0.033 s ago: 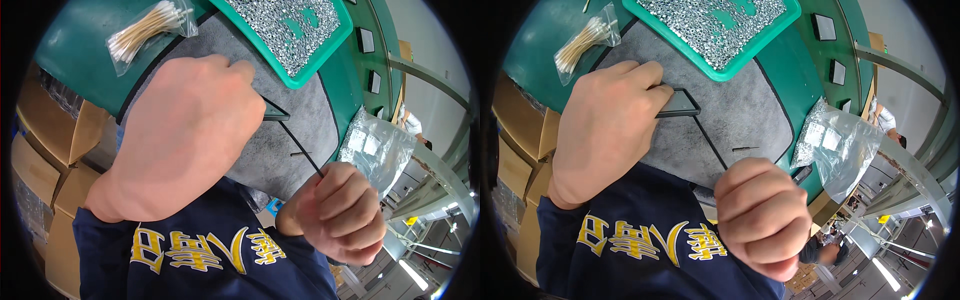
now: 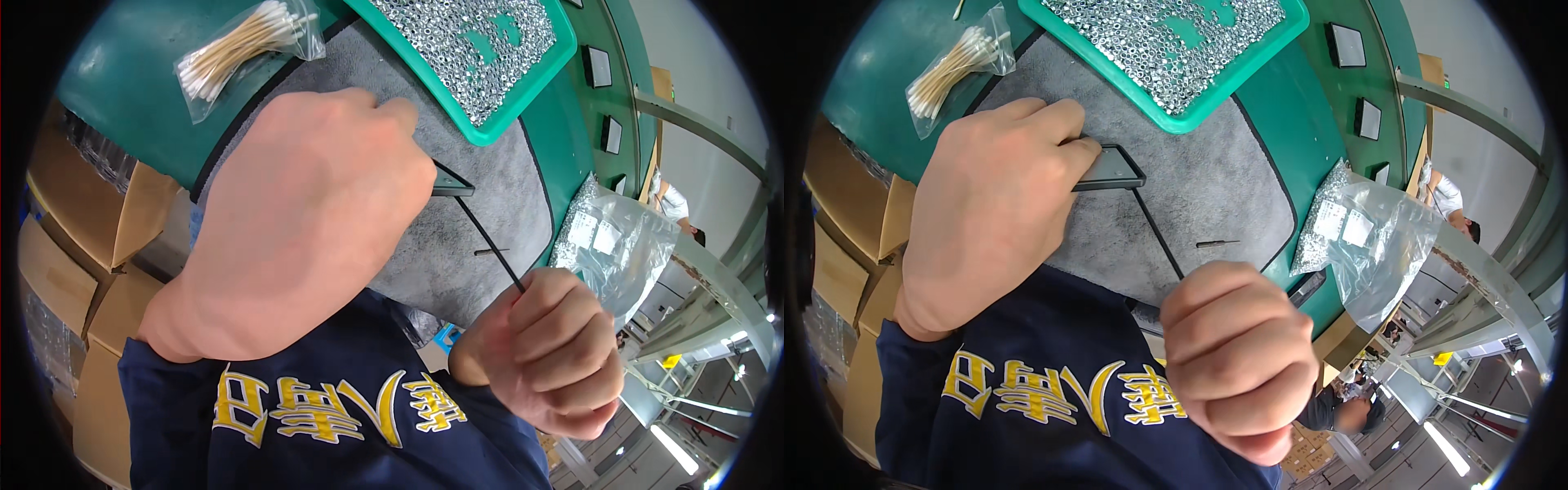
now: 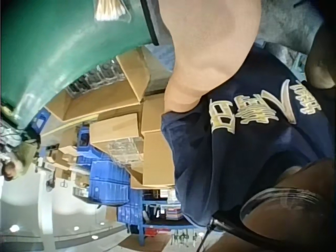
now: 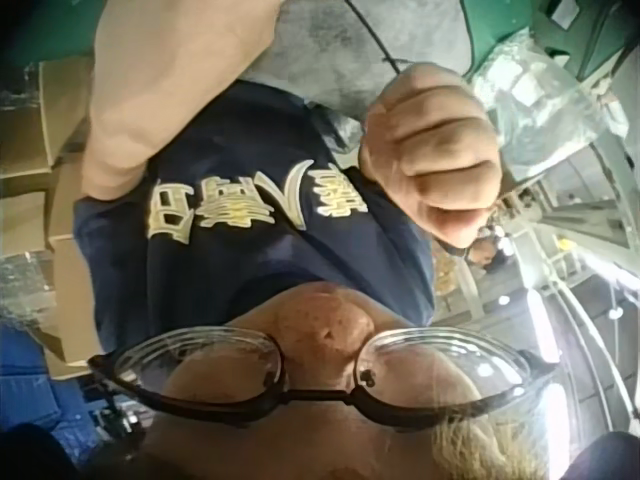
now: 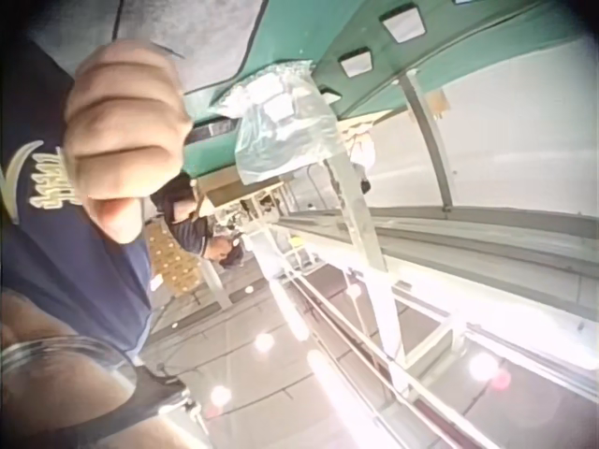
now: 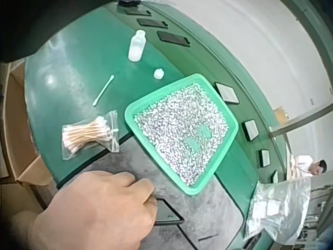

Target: The person assembles components by attaching small parts onto panels, tightening screws using a screwdriver, and placing the assembled pieces onto a conveyor belt.

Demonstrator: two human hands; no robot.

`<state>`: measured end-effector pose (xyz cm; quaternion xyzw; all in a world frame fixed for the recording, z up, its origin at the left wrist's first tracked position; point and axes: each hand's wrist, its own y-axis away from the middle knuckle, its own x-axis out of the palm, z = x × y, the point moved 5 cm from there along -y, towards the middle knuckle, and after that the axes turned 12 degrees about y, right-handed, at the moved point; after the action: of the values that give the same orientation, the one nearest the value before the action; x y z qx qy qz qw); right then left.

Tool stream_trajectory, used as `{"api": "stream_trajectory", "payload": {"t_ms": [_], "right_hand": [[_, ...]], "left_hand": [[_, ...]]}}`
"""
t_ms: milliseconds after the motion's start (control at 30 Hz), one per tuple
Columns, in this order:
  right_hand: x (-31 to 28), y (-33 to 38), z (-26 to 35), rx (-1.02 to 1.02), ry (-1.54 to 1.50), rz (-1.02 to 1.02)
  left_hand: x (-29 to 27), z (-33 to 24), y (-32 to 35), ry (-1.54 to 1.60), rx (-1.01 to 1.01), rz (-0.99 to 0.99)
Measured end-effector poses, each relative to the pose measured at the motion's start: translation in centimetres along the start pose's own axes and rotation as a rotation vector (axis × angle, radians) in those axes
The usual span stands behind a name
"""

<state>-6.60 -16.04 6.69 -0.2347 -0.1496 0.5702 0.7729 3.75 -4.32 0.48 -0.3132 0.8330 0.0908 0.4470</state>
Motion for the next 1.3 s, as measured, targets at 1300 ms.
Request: {"api": "stream_trajectory", "payload": {"t_ms": [1300], "right_hand": [[4.6, -2.6, 0.5, -0.062, 0.138, 0.516]], "left_hand": [[-0.1, -0.4, -1.2, 0.061, -0.025, 0.185]]}}
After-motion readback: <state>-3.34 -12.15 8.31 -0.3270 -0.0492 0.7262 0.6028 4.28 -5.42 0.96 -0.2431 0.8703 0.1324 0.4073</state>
